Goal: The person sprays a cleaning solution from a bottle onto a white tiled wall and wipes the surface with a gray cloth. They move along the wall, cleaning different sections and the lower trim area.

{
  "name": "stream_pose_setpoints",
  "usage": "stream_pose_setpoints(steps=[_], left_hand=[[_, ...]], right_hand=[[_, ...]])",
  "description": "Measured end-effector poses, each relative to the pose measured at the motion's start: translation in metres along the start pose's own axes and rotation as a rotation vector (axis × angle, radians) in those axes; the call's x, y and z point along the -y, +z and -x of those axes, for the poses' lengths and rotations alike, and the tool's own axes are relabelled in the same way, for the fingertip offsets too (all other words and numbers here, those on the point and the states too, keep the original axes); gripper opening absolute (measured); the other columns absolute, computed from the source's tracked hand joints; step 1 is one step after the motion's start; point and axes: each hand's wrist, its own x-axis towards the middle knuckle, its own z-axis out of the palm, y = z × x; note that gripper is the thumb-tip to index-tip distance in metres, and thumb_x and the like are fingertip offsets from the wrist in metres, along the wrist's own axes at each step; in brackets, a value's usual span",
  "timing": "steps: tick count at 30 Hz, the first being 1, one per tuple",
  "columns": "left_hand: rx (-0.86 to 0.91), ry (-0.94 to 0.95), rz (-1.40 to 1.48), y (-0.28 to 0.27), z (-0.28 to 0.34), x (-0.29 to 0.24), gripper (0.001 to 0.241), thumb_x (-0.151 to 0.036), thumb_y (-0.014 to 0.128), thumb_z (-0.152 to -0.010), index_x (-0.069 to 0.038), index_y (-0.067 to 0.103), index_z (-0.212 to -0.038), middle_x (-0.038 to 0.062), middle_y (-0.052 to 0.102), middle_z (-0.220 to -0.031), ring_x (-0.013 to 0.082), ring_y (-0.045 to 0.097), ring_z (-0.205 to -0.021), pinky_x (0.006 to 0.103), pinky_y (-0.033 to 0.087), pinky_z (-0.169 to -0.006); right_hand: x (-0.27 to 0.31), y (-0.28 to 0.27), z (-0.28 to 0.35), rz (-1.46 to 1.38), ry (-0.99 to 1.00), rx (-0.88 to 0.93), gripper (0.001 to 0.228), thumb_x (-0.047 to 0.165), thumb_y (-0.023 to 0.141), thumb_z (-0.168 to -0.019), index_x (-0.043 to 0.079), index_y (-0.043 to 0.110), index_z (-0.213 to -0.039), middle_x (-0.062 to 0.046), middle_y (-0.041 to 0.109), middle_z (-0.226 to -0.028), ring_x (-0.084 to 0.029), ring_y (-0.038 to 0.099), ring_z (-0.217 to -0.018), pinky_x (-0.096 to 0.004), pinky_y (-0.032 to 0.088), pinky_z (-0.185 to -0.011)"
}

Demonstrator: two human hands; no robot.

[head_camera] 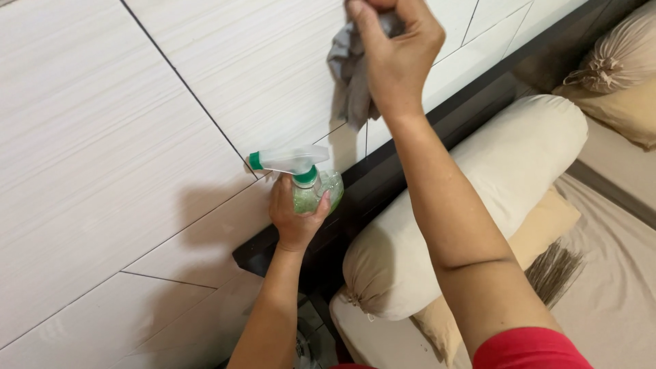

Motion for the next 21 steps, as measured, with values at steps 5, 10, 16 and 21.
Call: stream_pose_setpoints(steps=[5,10,16,21], left_hand=[[-0.011,0.001,-0.044,0.003,0.004,0.004,0.071,-0.026,0.084,-0.079,0.005,0.05,-0.134,0.02,0.066,-0.117,0.0363,0.068,-0.097,0.0429,0.057,-0.086],[-0.001,0.006,-0.053,0.007,0.01,0.011,0.078,-0.025,0.086,-0.079,0.003,0.047,-0.139,0.018,0.066,-0.12,0.0336,0.067,-0.099,0.0409,0.057,-0.089],[-0.016,0.007,-0.01,0.005,0.008,0.008,0.076,-0.025,0.084,-0.079,0.002,0.047,-0.139,0.018,0.066,-0.116,0.0332,0.067,-0.094,0.0414,0.058,-0.083],[-0.01,0.004,-0.051,0.008,0.014,0.013,0.077,-0.027,0.085,-0.08,0.005,0.047,-0.139,0.021,0.065,-0.122,0.0371,0.067,-0.102,0.0444,0.057,-0.091]], right_hand=[[0.009,-0.004,-0.006,-0.013,-0.019,0.034,0.007,0.001,0.081,-0.092,0.002,0.075,-0.095,-0.006,0.073,-0.078,-0.013,0.057,-0.064,-0.025,0.047,-0.062],[0.003,-0.006,-0.007,0.06,-0.063,0.011,0.011,0.005,0.081,-0.093,0.0,0.076,-0.086,-0.004,0.063,-0.065,-0.011,0.043,-0.054,-0.025,0.036,-0.049],[-0.006,-0.008,-0.009,0.099,-0.069,0.017,0.023,0.011,0.082,-0.094,0.001,0.074,-0.076,-0.003,0.061,-0.059,-0.01,0.038,-0.047,-0.025,0.03,-0.044],[-0.003,-0.01,-0.009,0.108,-0.081,0.061,0.018,0.003,0.085,-0.091,-0.001,0.077,-0.076,-0.004,0.061,-0.056,-0.01,0.04,-0.044,-0.024,0.028,-0.042]])
